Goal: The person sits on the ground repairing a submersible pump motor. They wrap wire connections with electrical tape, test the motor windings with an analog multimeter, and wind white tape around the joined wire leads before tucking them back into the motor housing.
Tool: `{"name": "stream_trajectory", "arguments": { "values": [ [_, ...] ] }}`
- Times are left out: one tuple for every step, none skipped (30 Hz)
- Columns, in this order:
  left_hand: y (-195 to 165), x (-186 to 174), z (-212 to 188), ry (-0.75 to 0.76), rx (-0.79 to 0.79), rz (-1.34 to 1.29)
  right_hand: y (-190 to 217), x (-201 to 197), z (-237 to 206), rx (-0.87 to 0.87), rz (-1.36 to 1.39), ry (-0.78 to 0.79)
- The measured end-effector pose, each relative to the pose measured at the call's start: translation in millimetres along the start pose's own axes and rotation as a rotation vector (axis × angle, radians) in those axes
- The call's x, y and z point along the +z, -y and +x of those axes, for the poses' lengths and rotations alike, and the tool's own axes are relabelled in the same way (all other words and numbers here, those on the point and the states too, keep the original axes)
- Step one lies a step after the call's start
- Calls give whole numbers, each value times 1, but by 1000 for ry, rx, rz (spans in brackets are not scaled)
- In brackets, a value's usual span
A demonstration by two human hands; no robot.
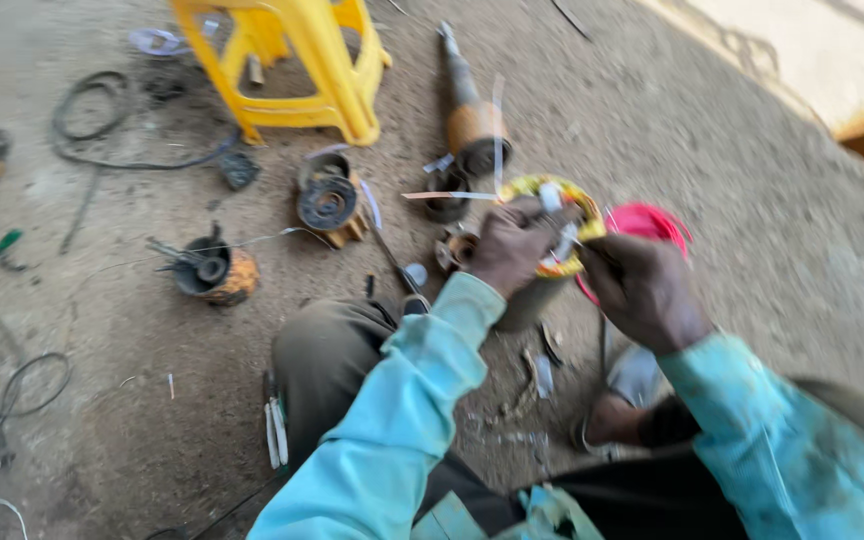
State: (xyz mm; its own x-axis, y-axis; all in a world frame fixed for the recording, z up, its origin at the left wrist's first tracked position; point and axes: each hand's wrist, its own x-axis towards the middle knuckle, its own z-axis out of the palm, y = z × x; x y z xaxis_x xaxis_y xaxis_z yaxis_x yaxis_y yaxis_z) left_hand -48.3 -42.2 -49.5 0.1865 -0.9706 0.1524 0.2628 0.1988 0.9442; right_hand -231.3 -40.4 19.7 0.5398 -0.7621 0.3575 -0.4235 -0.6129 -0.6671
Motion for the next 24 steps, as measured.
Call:
{"name": "stream_trajectory", "arguments": {
  "values": [
    [3,-1,-5,-6,-78,-48,-1,-1,-3,37,25,14],
    [5,-2,-10,-16,-158,-95,-2,-1,-5,75,51,29],
    [5,-2,-12,-2,-186,-99,-2,-1,-7,73,73,21],
    [4,-4,-13,7,-196,-93,-1,0,-7,51,100,8],
    [3,-5,-14,15,-195,-86,-1,0,-7,19,124,-7],
    [2,-6,-15,57,-176,-97,-1,0,-6,-11,117,-12],
    [1,-6,-16,97,-159,-107,0,0,-6,-41,113,-15],
    [0,-5,-18,136,-138,-118,0,-1,-5,-74,108,-17],
    [-1,-4,-20,98,-91,-24,1,-2,-4,-20,86,2],
    [-1,-1,-22,58,-44,70,2,-3,-4,34,67,23],
    [-2,2,-25,16,0,164,4,-4,-4,90,50,49],
    [-4,5,-25,-32,108,386,8,-4,-4,68,33,40],
    [-8,7,-23,-78,223,607,13,-5,-5,44,14,29],
    [-14,7,-20,-124,340,828,19,-5,-5,18,-3,16],
    [-23,6,-13,-100,420,924,24,-7,-4,-10,-16,19],
    [-32,5,-7,-78,490,1017,31,-10,-4,-34,-26,32],
    [-45,0,14,-258,463,1068,37,-11,-5,-63,-26,57],
    [-60,-8,28,-446,443,1117,43,-11,-9,-72,25,64],
    [-78,-27,30,-417,426,1183,47,-14,-12,-101,62,76],
    [-94,-41,39,-389,432,1240,45,-18,-10,-143,86,75],
    [-101,-42,49,-292,462,1174,39,-22,-4,-153,20,48],
    [-105,-45,46,-164,458,1116,32,-26,1,-124,-28,26],
    [-106,-48,34,-58,405,1059,27,-26,0,-84,-58,47],
    [-104,-47,18,-21,379,993,23,-23,-3,-63,-72,71]
  ]
}}
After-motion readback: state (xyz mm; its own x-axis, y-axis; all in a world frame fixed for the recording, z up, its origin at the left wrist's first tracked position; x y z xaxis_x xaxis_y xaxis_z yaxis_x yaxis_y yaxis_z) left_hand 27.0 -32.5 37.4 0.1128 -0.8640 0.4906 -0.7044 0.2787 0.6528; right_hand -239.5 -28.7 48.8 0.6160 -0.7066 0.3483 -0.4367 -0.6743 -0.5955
